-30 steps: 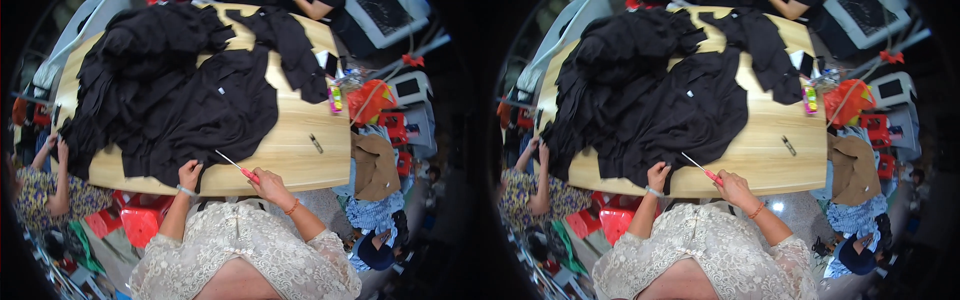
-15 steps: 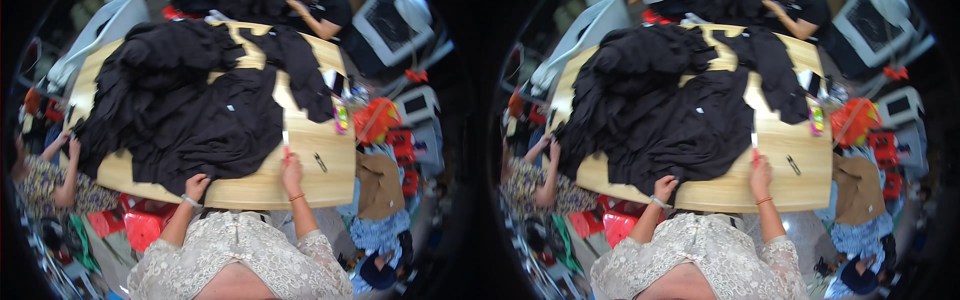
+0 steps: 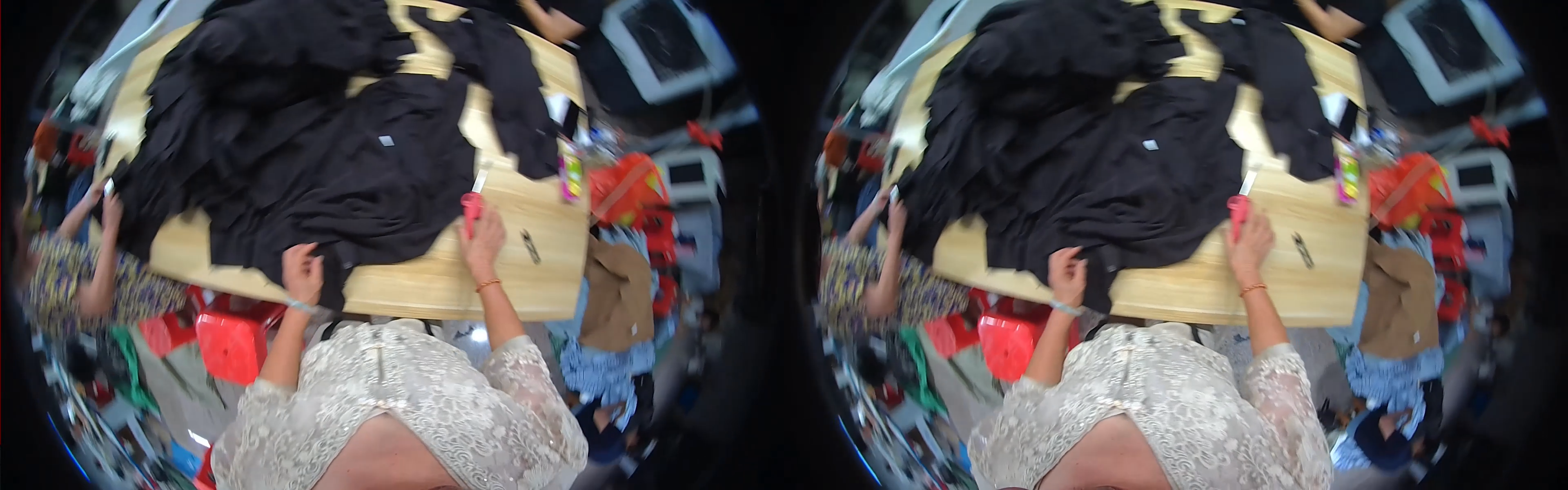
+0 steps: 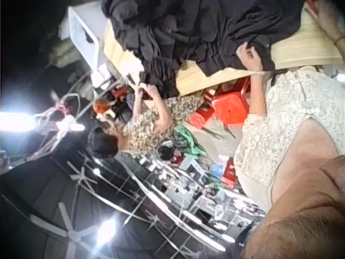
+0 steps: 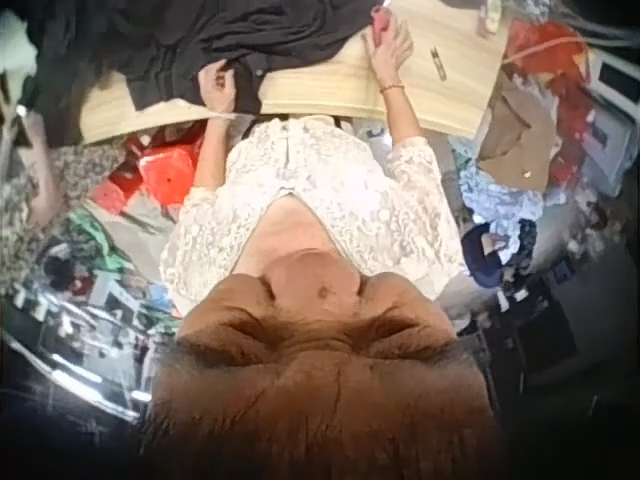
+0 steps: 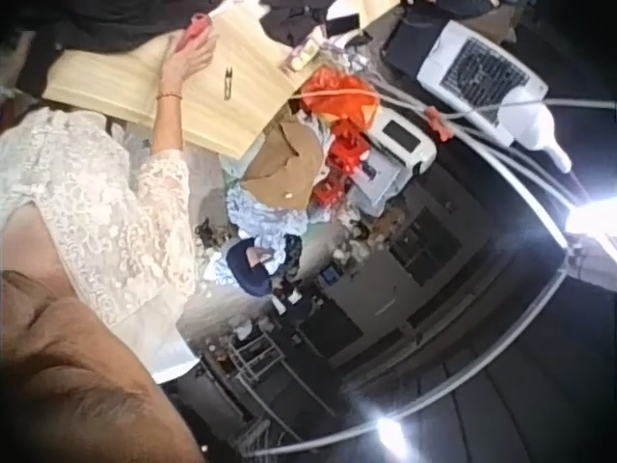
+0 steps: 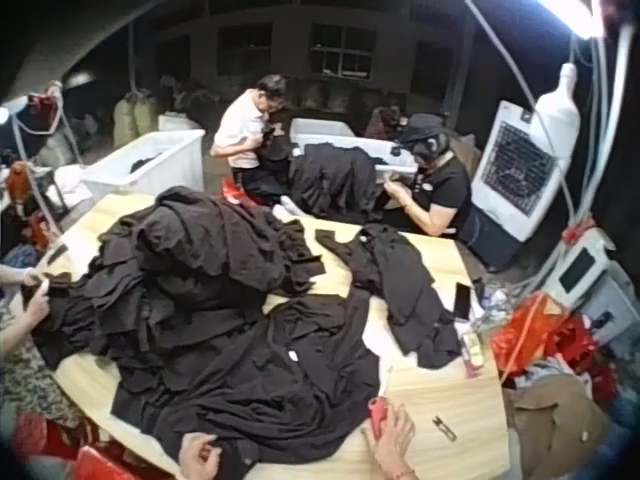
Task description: The recorder is using scissors to trim loose threads and excess material from black garments on a large work table.
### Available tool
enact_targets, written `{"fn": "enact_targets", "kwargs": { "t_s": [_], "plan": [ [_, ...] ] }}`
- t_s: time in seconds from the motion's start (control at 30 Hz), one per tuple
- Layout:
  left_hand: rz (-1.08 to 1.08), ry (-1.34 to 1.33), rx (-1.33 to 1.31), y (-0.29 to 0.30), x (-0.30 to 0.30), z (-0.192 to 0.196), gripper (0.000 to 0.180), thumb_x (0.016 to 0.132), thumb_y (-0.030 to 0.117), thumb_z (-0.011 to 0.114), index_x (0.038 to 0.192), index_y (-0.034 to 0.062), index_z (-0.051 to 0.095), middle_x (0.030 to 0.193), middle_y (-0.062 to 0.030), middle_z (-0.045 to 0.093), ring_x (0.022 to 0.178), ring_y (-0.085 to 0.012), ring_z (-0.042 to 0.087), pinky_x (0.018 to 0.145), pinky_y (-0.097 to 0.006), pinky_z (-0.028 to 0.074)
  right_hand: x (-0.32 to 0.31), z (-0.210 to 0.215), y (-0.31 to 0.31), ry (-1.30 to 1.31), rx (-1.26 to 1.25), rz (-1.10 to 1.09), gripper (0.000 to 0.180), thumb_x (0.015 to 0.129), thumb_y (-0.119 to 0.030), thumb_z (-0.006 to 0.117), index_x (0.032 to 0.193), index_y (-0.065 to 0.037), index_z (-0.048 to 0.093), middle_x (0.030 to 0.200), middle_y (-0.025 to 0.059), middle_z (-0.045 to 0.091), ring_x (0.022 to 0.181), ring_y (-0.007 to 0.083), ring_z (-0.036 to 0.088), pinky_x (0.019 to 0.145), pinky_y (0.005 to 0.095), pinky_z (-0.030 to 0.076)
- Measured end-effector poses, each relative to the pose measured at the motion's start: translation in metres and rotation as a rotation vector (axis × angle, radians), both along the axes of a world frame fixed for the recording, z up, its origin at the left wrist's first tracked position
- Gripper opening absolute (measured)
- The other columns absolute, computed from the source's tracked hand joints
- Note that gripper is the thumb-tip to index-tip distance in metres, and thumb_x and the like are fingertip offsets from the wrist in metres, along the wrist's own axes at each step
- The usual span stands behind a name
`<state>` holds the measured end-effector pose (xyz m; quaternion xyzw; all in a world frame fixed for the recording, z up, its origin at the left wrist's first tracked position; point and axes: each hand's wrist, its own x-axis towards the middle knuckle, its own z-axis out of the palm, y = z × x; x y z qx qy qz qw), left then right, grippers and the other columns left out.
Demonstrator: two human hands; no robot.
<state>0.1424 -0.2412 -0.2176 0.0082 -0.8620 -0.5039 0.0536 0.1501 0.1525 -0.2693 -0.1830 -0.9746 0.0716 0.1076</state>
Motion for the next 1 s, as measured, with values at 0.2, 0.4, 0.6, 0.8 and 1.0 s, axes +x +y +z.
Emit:
{"fn": "enact_targets", "kwargs": {
  "t_s": [0.2,0.4,0.6,0.8,1.0],
  "plan": [
    [-0.004,0.018,-0.108,-0.018,-0.002,-0.014,0.045,0.081,-0.002,0.065,0.124,0.0075,0.058,0.134,-0.0125,0.046,0.079,-0.0172,0.055,0.067,-0.025,0.048,0.056,0.029,-0.039,-0.08,-0.089,-0.015,0.08,0.077,-0.032,0.072,0.145,-0.011,0.035,0.14,0.0174,0.039,0.126,0.0362,0.037,0.105,0.0498,0.028],
    [-0.113,0.041,-0.3,-0.019,-0.025,-0.021,0.053,0.078,-0.003,0.064,0.128,0.006,0.054,0.143,-0.0151,0.042,0.07,-0.0225,0.056,0.066,-0.031,0.049,0.073,0.029,-0.037,-0.096,-0.426,-0.136,0.063,0.087,-0.01,0.057,0.145,-0.015,0.031,0.107,0.0174,0.047,0.088,0.0389,0.06,0.073,0.0493,0.052],
    [-0.214,-0.13,-0.494,-0.028,-0.046,-0.032,0.054,0.08,0.003,0.068,0.13,0.0081,0.05,0.139,-0.0136,0.043,0.072,-0.03,0.063,0.072,-0.038,0.051,0.085,0.053,-0.011,0.106,-0.406,-0.228,0.061,0.088,-0.008,0.054,0.145,-0.016,0.032,0.107,0.0167,0.048,0.088,0.0382,0.06,0.071,0.0471,0.052],
    [-0.274,-0.214,-0.73,-0.021,-0.055,-0.015,0.059,0.074,0.006,0.072,0.129,0.008,0.051,0.139,-0.0152,0.043,0.119,-0.0376,0.052,0.096,-0.041,0.046,0.134,0.071,0.061,0.133,-0.241,-0.455,0.058,0.088,-0.008,0.054,0.143,-0.014,0.035,0.107,0.0163,0.049,0.089,0.0376,0.06,0.073,0.0464,0.052],
    [-0.26,-0.272,-0.832,-0.005,-0.059,-0.004,0.058,0.075,0.003,0.069,0.13,0.0051,0.05,0.14,-0.0166,0.042,0.119,-0.0375,0.052,0.096,-0.041,0.046,0.171,0.067,0.116,0.15,-0.248,-0.721,0.054,0.089,-0.012,0.055,0.141,-0.016,0.038,0.106,0.0189,0.051,0.092,0.04,0.06,0.077,0.0483,0.05]
  ]
}}
